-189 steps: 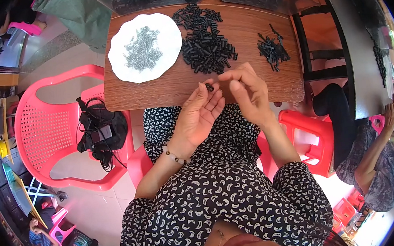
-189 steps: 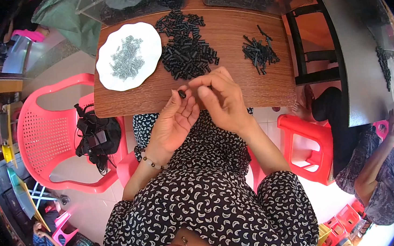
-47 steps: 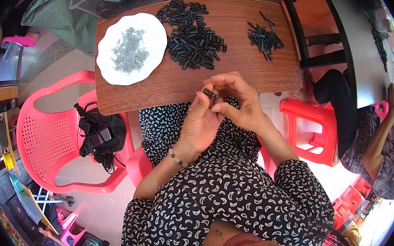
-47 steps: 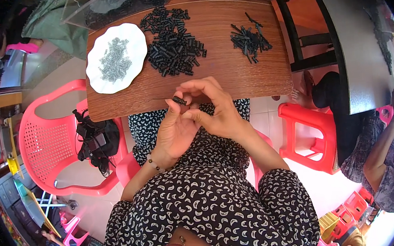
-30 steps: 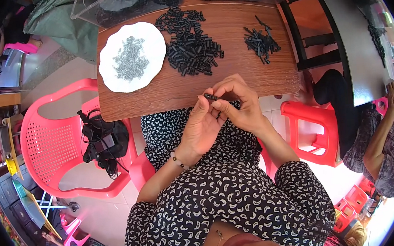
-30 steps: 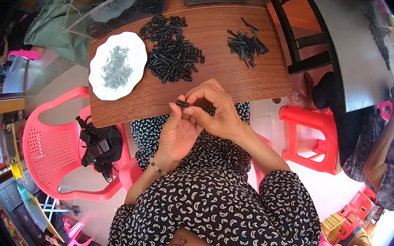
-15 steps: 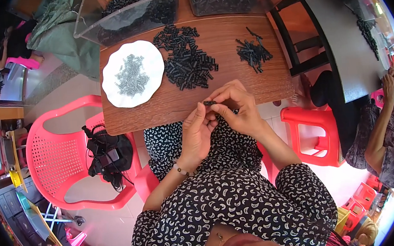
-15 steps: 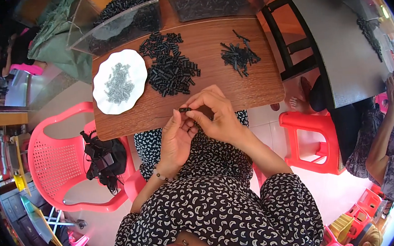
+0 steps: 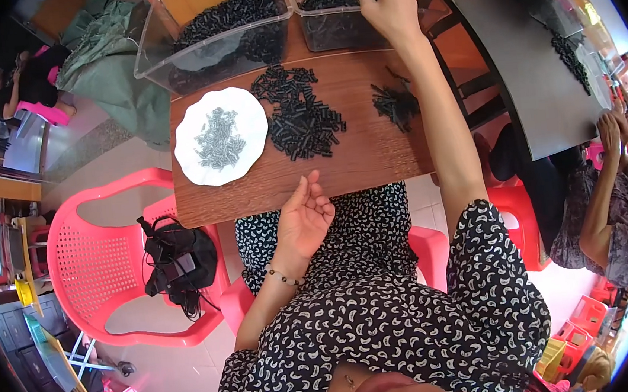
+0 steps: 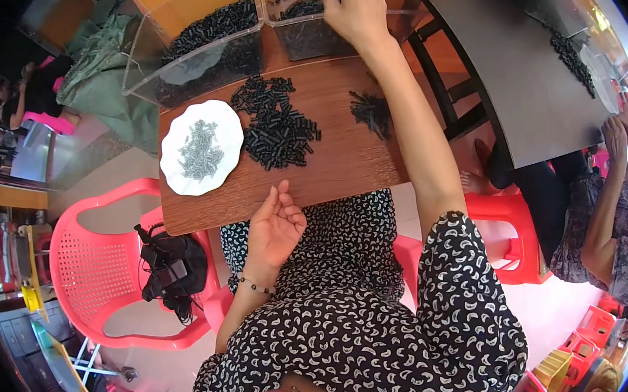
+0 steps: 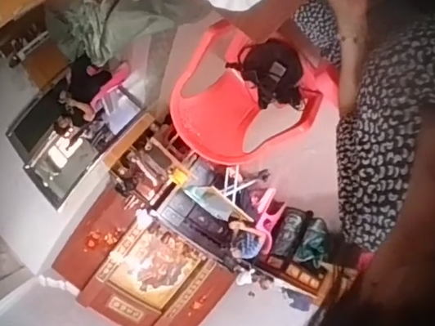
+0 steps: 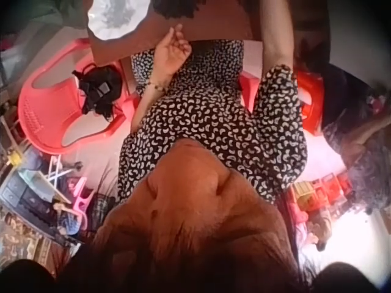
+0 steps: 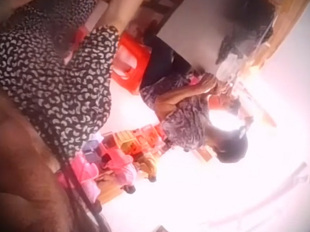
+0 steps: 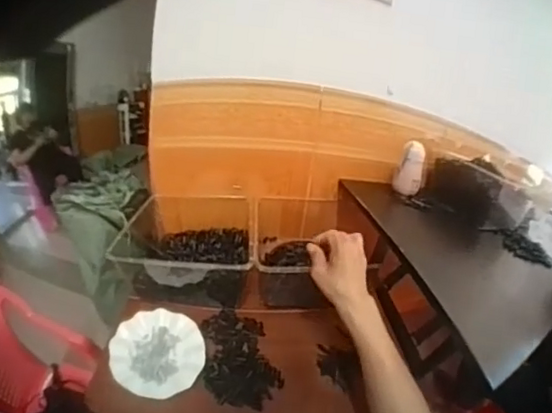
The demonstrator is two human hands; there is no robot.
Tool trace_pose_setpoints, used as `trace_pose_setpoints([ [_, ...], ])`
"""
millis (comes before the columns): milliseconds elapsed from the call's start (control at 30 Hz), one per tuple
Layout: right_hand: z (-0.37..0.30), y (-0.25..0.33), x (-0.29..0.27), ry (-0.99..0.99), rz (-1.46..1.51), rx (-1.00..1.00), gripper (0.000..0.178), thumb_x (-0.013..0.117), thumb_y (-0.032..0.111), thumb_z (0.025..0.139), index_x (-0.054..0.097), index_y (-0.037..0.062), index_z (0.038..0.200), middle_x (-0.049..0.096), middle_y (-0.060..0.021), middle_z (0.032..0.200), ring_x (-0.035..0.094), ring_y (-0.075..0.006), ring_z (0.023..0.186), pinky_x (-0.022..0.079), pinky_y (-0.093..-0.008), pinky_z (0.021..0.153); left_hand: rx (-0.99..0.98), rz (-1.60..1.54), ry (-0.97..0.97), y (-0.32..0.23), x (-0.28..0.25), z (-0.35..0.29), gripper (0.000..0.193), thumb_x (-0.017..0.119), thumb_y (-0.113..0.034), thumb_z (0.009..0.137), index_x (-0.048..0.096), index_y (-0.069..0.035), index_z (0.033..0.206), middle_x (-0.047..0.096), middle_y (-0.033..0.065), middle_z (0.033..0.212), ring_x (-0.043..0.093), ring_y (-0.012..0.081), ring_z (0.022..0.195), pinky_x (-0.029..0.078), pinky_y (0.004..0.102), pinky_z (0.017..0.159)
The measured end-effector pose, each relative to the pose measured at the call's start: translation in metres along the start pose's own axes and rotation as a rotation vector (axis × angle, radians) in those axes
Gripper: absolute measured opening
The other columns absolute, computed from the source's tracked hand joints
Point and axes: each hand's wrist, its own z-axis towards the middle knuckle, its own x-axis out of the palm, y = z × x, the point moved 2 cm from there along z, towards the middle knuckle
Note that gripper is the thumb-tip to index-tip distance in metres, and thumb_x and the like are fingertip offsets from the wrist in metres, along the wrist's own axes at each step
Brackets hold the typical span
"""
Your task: The person takes plastic parts and small springs from containers and a plate, then manually fits the springs into the plastic parts to assemble small components.
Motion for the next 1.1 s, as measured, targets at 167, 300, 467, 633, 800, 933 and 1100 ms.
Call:
trace_pose_setpoints([
  [167,-0.009,-0.041,0.025,0.036,-0.086,0.005,0.016,0.068,0.022,0.083,0.071,0.0071,0.087,0.069,-0.0111,0.084,0.061,-0.0334,0.086,0.049,-0.0428,0.074,-0.025,-0.002,-0.004,0.002,0.002,0.003,0.028,0.062,-0.025,0.095,0.062,-0.007,0.115,0.062,-0.0025,0.082,0.055,0.0102,0.072,0.047,0.0253,0.07],
  [300,-0.054,0.014,-0.011,0.143,0.152,0.069,0.012,0.066,0.018,0.085,0.071,0.0085,0.089,0.068,-0.0137,0.079,0.064,-0.032,0.073,0.051,-0.0392,0.066,-0.015,0.004,0.009,0.0,0.0,0.001,0.028,0.061,-0.025,0.095,0.062,-0.006,0.116,0.062,-0.0025,0.083,0.055,0.0101,0.072,0.047,0.0253,0.07],
  [467,-0.138,0.037,-0.026,0.647,0.224,0.175,0.021,0.071,0.015,0.083,0.067,0.0023,0.1,0.069,-0.0119,0.088,0.064,-0.0257,0.072,0.05,-0.0337,0.065,-0.017,0.022,-0.014,0.002,0.0,0.003,0.029,0.062,-0.025,0.095,0.062,-0.005,0.115,0.062,-0.0023,0.083,0.054,0.01,0.072,0.047,0.025,0.07],
  [633,-0.179,0.04,-0.022,0.741,0.259,0.231,0.028,0.075,0.016,0.078,0.065,0.004,0.102,0.064,-0.0099,0.081,0.061,-0.0259,0.075,0.049,-0.0353,0.064,-0.013,0.034,-0.028,0.003,0.001,0.003,0.027,0.062,-0.023,0.095,0.062,-0.005,0.114,0.061,-0.0019,0.083,0.054,0.0101,0.071,0.047,0.0248,0.07],
  [800,-0.188,0.037,-0.015,0.684,0.226,0.189,0.025,0.074,0.014,0.078,0.066,0.0035,0.1,0.064,-0.0097,0.081,0.061,-0.0247,0.08,0.05,-0.0353,0.065,-0.016,0.011,-0.029,0.003,0.002,0.001,0.023,0.059,-0.02,0.096,0.063,-0.003,0.11,0.063,-0.0001,0.081,0.055,0.0114,0.072,0.046,0.0262,0.069],
  [933,-0.188,0.04,-0.019,0.673,0.259,0.215,0.024,0.075,0.009,0.077,0.066,0.0033,0.099,0.064,-0.009,0.081,0.06,-0.0219,0.078,0.05,-0.032,0.065,-0.008,0.065,-0.019,0.005,-0.002,0.001,0.023,0.06,-0.02,0.096,0.063,-0.002,0.11,0.063,0.0004,0.084,0.056,0.0116,0.074,0.048,0.0261,0.071],
  [1100,-0.191,0.062,-0.038,0.732,0.736,0.623,0.024,0.076,0.003,0.078,0.065,0.0012,0.099,0.061,-0.0002,0.084,0.056,-0.0071,0.078,0.046,-0.0225,0.067,0.132,0.368,0.024,0.009,0.004,-0.003,0.029,0.057,-0.023,0.097,0.063,-0.002,0.116,0.067,0.0025,0.097,0.059,0.0078,0.08,0.049,0.0224,0.075],
])
